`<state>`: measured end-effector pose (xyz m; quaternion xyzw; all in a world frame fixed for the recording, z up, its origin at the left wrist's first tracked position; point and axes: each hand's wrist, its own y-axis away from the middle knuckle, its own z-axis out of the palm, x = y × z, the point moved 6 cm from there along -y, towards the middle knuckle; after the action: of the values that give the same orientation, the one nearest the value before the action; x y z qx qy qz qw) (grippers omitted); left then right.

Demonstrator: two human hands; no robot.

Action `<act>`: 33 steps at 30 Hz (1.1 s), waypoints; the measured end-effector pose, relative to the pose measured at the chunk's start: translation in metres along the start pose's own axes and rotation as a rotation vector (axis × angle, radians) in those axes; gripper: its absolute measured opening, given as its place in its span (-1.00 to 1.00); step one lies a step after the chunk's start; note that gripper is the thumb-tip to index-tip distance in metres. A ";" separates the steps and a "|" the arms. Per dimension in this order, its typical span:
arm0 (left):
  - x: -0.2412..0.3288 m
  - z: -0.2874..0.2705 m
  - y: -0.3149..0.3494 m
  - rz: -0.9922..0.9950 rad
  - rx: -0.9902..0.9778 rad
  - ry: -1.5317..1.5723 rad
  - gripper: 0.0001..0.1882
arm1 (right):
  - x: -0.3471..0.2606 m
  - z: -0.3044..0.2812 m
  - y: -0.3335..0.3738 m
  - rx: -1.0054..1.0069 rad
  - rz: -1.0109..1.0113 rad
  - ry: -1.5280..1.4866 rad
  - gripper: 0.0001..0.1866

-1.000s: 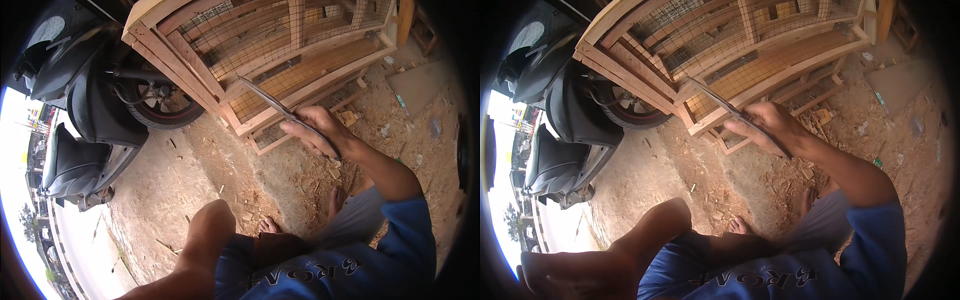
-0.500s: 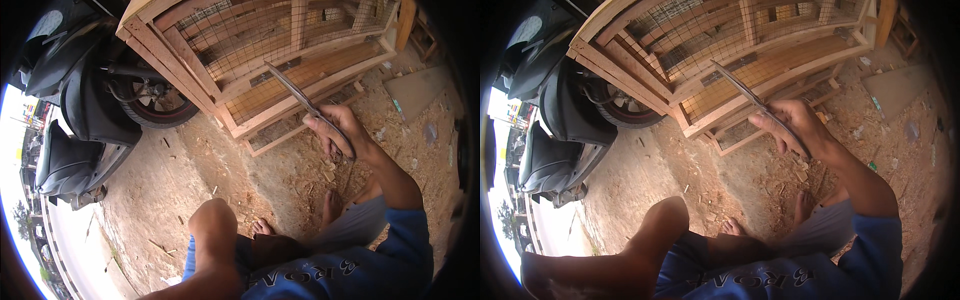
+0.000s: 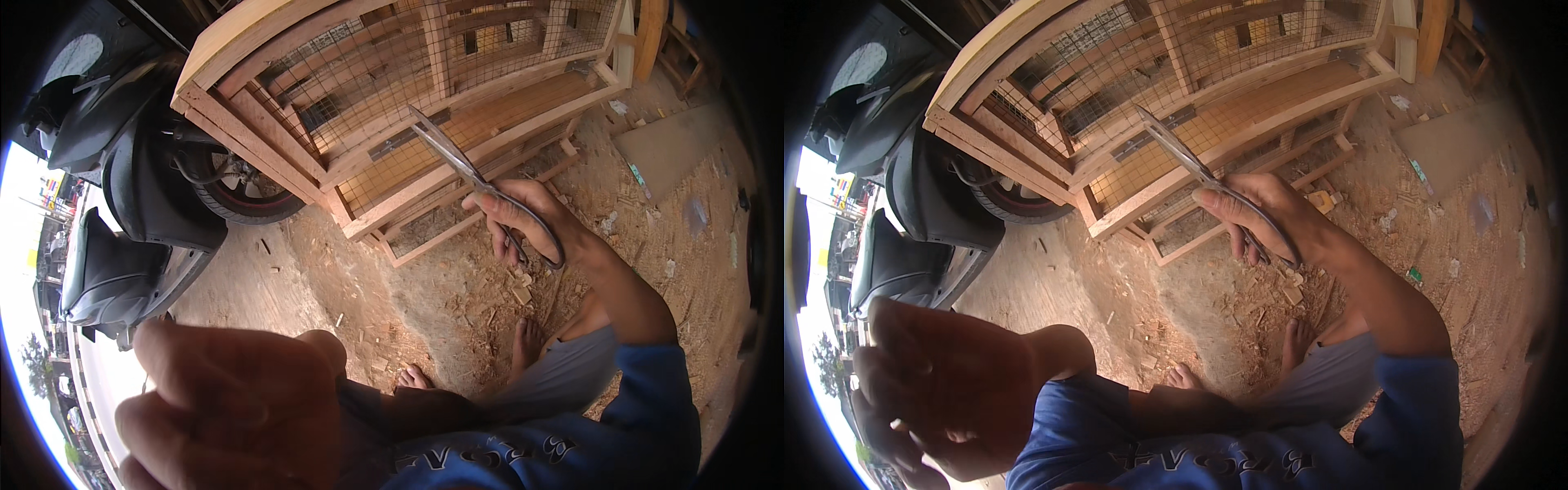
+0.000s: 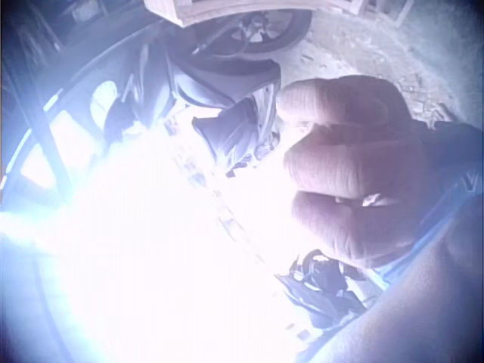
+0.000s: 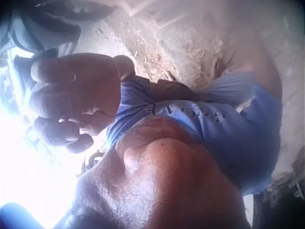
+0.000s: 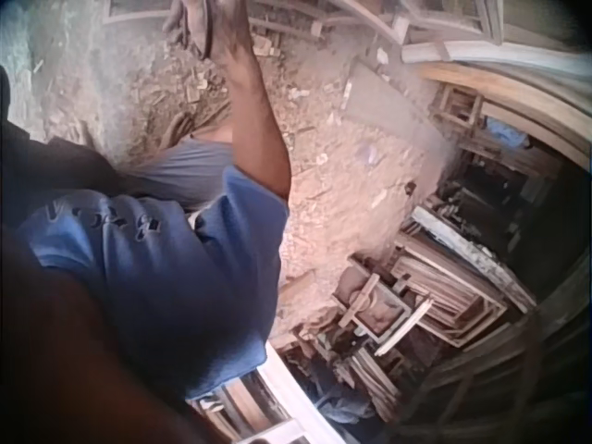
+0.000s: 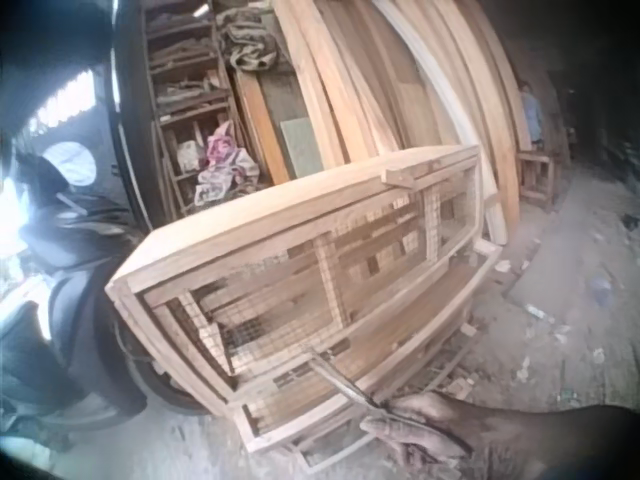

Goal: The person uses tin snips to cut and trim wire mesh on a wooden birdcage frame. They repeatedly snip small sections of the mesh along the cage's edges while sitting on the ground.

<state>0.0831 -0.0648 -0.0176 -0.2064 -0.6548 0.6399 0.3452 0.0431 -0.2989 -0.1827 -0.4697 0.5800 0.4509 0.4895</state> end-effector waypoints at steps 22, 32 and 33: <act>-0.183 0.047 0.156 -1.481 0.036 0.346 -0.58 | 0.002 0.008 -0.018 0.033 0.119 0.188 -0.53; -0.193 0.048 0.151 -1.526 0.109 0.471 -0.74 | -0.002 0.012 -0.010 0.118 0.215 -0.094 -0.67; -0.193 0.049 0.151 -1.533 0.113 0.492 -0.75 | -0.003 0.012 -0.010 0.119 0.222 -0.088 -0.67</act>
<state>0.1525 -0.2220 -0.1995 0.1830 -0.4861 0.1936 0.8323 0.0548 -0.2886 -0.1818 -0.3528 0.6320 0.4873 0.4885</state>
